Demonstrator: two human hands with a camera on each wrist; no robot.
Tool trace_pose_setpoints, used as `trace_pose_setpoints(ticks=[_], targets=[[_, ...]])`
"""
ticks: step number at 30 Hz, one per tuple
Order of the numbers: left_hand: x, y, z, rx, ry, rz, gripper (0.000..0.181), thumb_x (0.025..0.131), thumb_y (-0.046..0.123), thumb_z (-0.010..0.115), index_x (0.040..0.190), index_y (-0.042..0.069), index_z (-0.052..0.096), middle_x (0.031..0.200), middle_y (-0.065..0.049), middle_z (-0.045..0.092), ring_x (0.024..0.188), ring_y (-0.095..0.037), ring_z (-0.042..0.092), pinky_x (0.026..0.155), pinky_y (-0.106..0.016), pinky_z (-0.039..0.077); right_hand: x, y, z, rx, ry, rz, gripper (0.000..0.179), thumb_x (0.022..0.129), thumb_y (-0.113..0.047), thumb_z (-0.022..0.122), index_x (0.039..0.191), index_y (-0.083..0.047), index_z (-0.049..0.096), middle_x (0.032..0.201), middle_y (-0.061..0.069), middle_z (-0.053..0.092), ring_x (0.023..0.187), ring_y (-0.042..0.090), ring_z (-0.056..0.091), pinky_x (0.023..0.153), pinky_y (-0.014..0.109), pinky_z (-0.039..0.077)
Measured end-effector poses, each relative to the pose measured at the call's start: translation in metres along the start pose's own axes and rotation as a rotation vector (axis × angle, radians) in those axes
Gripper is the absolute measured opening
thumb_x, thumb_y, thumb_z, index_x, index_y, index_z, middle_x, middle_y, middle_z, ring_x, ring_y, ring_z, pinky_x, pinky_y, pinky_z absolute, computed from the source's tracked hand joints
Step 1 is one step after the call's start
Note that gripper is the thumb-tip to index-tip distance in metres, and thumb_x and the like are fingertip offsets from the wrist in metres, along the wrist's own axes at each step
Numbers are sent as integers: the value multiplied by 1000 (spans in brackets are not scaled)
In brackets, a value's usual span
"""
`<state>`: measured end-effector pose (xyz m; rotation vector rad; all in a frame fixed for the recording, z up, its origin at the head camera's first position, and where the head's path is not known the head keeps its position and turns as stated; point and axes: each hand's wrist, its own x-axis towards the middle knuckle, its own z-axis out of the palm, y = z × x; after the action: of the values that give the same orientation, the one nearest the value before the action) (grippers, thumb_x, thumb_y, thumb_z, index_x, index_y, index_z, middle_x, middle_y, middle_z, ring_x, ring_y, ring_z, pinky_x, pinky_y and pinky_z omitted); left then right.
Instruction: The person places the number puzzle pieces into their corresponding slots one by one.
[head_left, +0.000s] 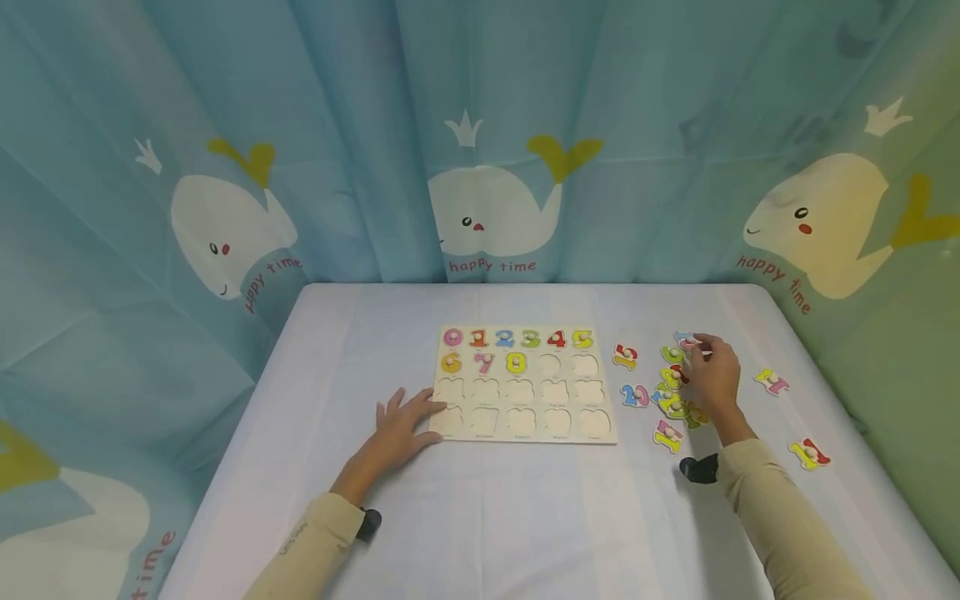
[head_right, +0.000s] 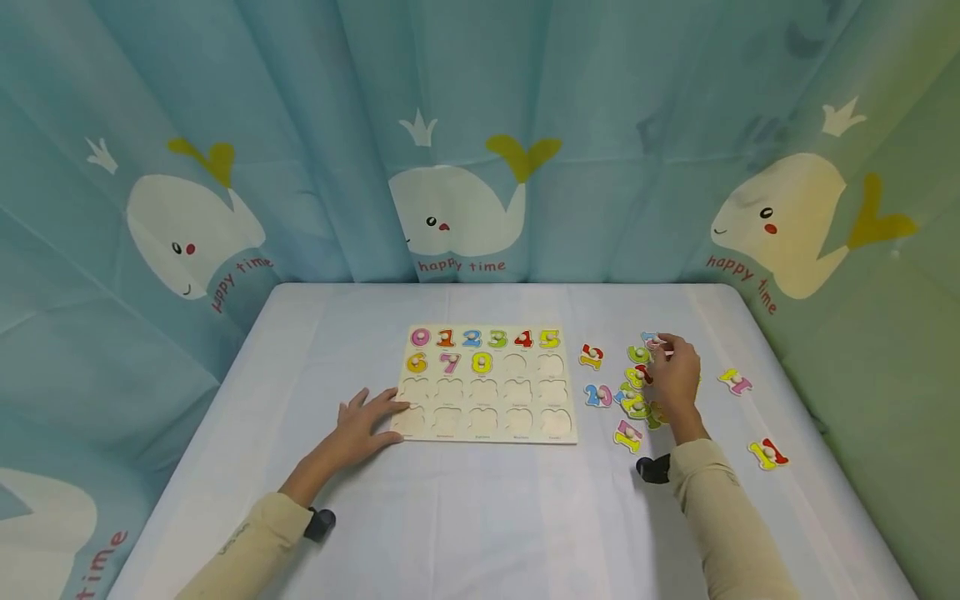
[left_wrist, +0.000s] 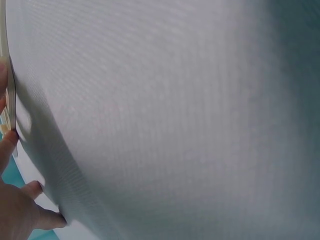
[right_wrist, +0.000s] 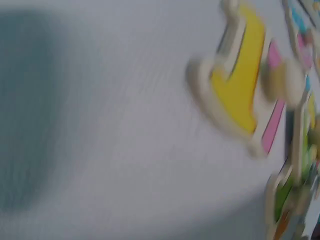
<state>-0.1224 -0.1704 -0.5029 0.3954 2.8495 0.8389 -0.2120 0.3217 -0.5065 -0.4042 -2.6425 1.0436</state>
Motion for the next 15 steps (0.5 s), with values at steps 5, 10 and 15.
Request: trace_pose_setpoints(ticks=[5, 10, 15], targets=[[0, -1, 1, -7, 6, 5, 49, 81, 27, 73, 126, 15, 60, 144, -13, 40, 133, -52, 15, 97, -74, 1, 0, 10, -1, -23, -113, -57, 38, 98, -14, 48, 132, 3, 47, 117, 23, 53, 96, 34, 52, 66, 25, 45], [0, -1, 2, -15, 14, 17, 48, 81, 27, 73, 126, 15, 60, 143, -14, 41, 133, -52, 16, 97, -74, 2, 6, 13, 5, -43, -194, -188, 36, 97, -7, 50, 131, 4, 48, 116, 24, 56, 89, 32, 56, 68, 31, 46], [0, -2, 2, 8, 2, 2, 49, 82, 30, 72, 127, 17, 59, 145, -12, 40, 134, -50, 16, 99, -73, 1, 11, 12, 11, -50, -207, -170, 38, 96, -6, 50, 134, 2, 46, 112, 23, 55, 86, 31, 55, 71, 37, 46]])
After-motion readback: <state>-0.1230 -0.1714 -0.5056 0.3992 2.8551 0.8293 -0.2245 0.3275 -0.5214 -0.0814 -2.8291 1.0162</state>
